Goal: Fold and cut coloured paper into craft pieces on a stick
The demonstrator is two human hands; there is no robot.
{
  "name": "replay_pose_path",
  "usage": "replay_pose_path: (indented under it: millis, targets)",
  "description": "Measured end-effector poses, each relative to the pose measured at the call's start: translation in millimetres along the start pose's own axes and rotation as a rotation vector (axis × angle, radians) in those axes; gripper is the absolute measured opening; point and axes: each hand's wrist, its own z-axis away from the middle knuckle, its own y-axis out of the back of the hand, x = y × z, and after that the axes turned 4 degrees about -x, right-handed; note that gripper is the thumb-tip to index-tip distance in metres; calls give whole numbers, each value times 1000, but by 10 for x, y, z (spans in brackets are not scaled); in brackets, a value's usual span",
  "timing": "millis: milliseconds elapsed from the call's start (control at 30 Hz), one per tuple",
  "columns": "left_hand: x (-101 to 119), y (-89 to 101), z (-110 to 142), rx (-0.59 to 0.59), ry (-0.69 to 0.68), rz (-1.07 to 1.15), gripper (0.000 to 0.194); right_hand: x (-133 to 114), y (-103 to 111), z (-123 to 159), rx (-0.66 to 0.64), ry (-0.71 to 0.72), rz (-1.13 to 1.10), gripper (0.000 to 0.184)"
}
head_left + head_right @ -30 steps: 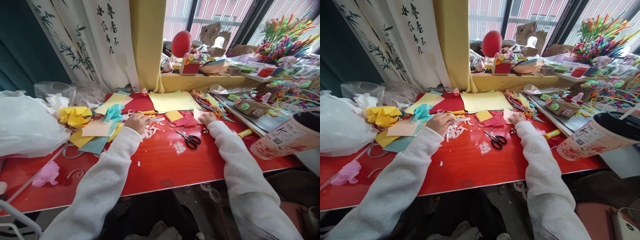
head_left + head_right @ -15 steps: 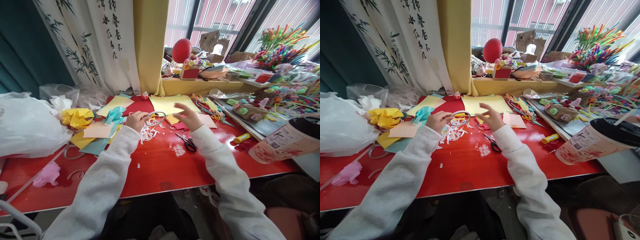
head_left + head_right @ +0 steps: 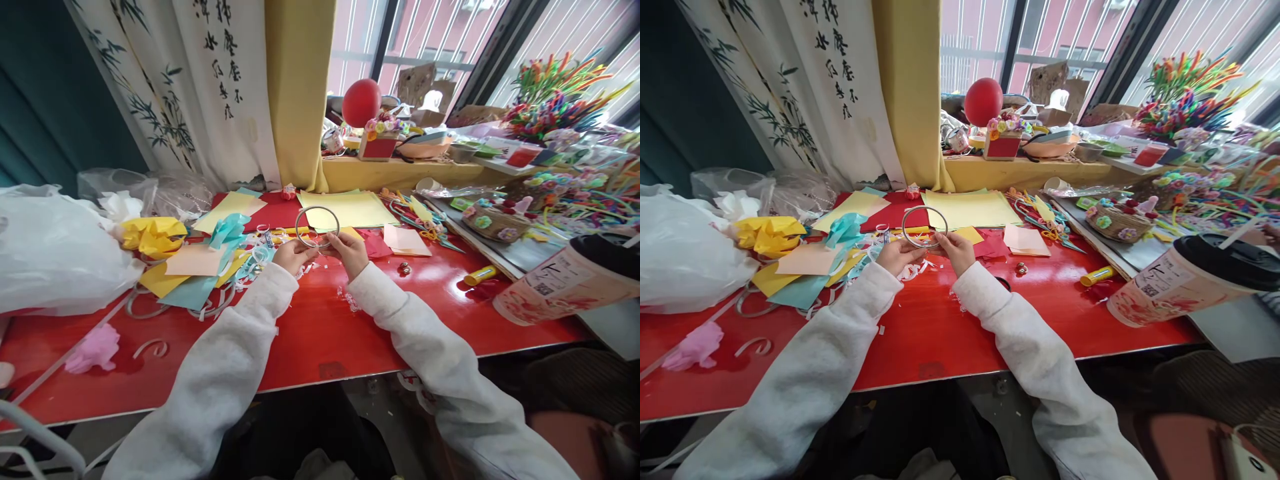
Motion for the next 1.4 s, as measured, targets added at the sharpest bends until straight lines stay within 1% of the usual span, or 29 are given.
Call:
replay_pose_path:
  millis: [67, 133, 200, 233, 267, 300, 367, 400, 433, 467, 500, 533, 600, 667, 733, 767, 800, 833, 867, 900, 933, 1000, 1067, 1100, 1133, 1233, 1267, 1333, 1400]
  targets:
    - [-12, 11, -30, 2, -35, -19, 23, 1, -4, 7, 10, -10, 4, 29]
    - [-28, 63, -33, 27, -35, -157, 17, -20, 24, 2, 53, -3, 22, 29]
    - [-48, 137, 40, 30, 2, -441, 14, -59, 82, -10, 118, 30, 42, 29]
    - [-58, 176, 110, -11, 54, -610, 13, -84, 118, -15, 147, 52, 48, 28]
    - [-69, 215, 200, -121, 114, -713, 11, -111, 154, -18, 170, 73, 48, 28]
    - [-79, 253, 300, -336, 223, -738, 13, -140, 188, -19, 185, 88, 44, 28]
    - [-102, 328, 484, -760, 484, -686, 22, -196, 243, -16, 200, 102, 30, 27]
    - [-112, 368, 542, -895, 590, -669, 23, -223, 261, -12, 202, 105, 23, 27]
    - [-119, 409, 566, -973, 660, -652, 24, -247, 273, -8, 203, 109, 20, 26]
    - [-124, 451, 554, -976, 691, -611, 24, -269, 281, -5, 204, 115, 22, 26]
    - [-122, 492, 509, -851, 635, -576, 21, -287, 285, -2, 208, 121, 28, 26]
    - [-115, 526, 438, -645, 528, -589, 17, -302, 288, -1, 215, 125, 38, 27]
    - [-88, 553, 272, -172, 268, -792, 17, -325, 294, -1, 236, 126, 62, 28]
    - [-64, 486, 151, 8, 127, -890, 20, -340, 304, -1, 256, 123, 74, 28]
    - [-85, 313, 128, 18, -53, -940, 23, -351, 319, 1, 269, 129, 66, 29]
    - [-121, 200, 150, -37, -241, -1015, 27, -355, 327, 2, 275, 135, 58, 28]
    - [-173, 84, 185, -146, -359, -1115, 30, -358, 336, 4, 279, 138, 53, 28]
    - [-238, -23, 223, -278, -415, -1206, 35, -358, 344, 4, 284, 138, 52, 28]
    - [-307, -109, 255, -376, -429, -1272, 41, -357, 353, 4, 286, 134, 59, 28]
    - [-374, -163, 273, -435, -427, -1318, 48, -353, 361, 3, 285, 127, 71, 28]
    - [-431, -182, 273, -439, -383, -1364, 53, -347, 370, 1, 282, 117, 87, 29]
    - [-494, -111, 220, -346, -323, -1461, 54, -334, 386, -4, 272, 105, 114, 31]
    - [-475, 64, 126, -176, -260, -1544, 50, -328, 397, -5, 254, 106, 126, 31]
    - [-438, 166, 78, -101, -267, -1569, 47, -331, 399, -3, 242, 106, 126, 31]
    - [-385, 264, 35, -58, -257, -1589, 43, -337, 398, -1, 229, 106, 123, 31]
    - [-181, 465, -53, -30, -232, -1612, 31, -367, 383, 11, 200, 98, 115, 30]
    - [-115, 489, -76, 14, -212, -1623, 31, -375, 375, 14, 199, 95, 119, 31]
    - [-13, 466, -134, 56, -180, -1619, 42, -381, 360, 16, 201, 91, 138, 32]
    - [26, 362, -221, 42, -192, -1602, 40, -370, 351, 13, 196, 91, 164, 34]
